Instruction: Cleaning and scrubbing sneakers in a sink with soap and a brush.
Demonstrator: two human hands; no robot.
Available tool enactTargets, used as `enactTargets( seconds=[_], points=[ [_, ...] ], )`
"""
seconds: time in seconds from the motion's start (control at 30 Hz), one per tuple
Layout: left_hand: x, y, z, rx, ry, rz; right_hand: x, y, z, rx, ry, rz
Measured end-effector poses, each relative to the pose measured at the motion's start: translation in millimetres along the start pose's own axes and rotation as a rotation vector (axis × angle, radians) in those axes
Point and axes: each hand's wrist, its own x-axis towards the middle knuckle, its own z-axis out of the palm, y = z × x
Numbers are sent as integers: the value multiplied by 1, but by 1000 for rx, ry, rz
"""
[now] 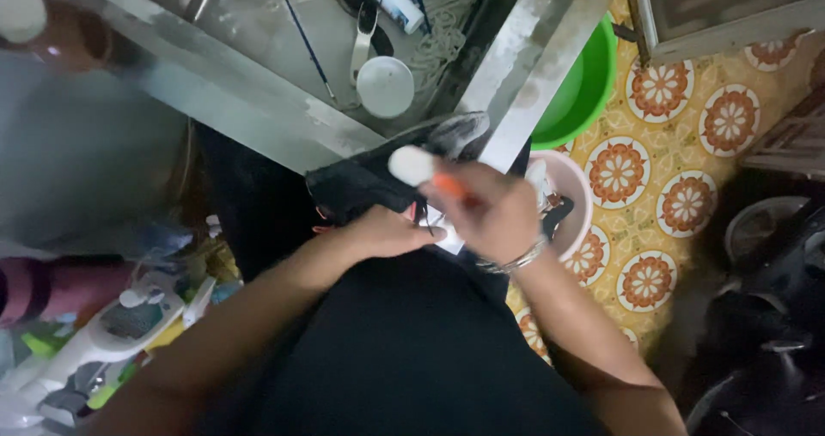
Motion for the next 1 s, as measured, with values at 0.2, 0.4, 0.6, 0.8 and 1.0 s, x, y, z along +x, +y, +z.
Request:
enactTargets(
  seconds=[0.2, 0.4, 0.6, 0.8, 1.0],
  points=[
    [47, -53, 54, 107, 31, 104, 8, 2, -6, -202, 95, 2],
    [17, -10, 20, 24, -88, -93, 10, 11, -19, -226, 47, -80],
    [87, -90, 101, 11, -67, 181, -1, -41, 1, -216, -37, -101],
    [21, -10, 27, -14, -106, 40, 9, -2, -12, -193, 21, 43],
    [22, -12, 16, -30, 10, 358, -11, -14, 13, -47, -61, 17]
  ],
)
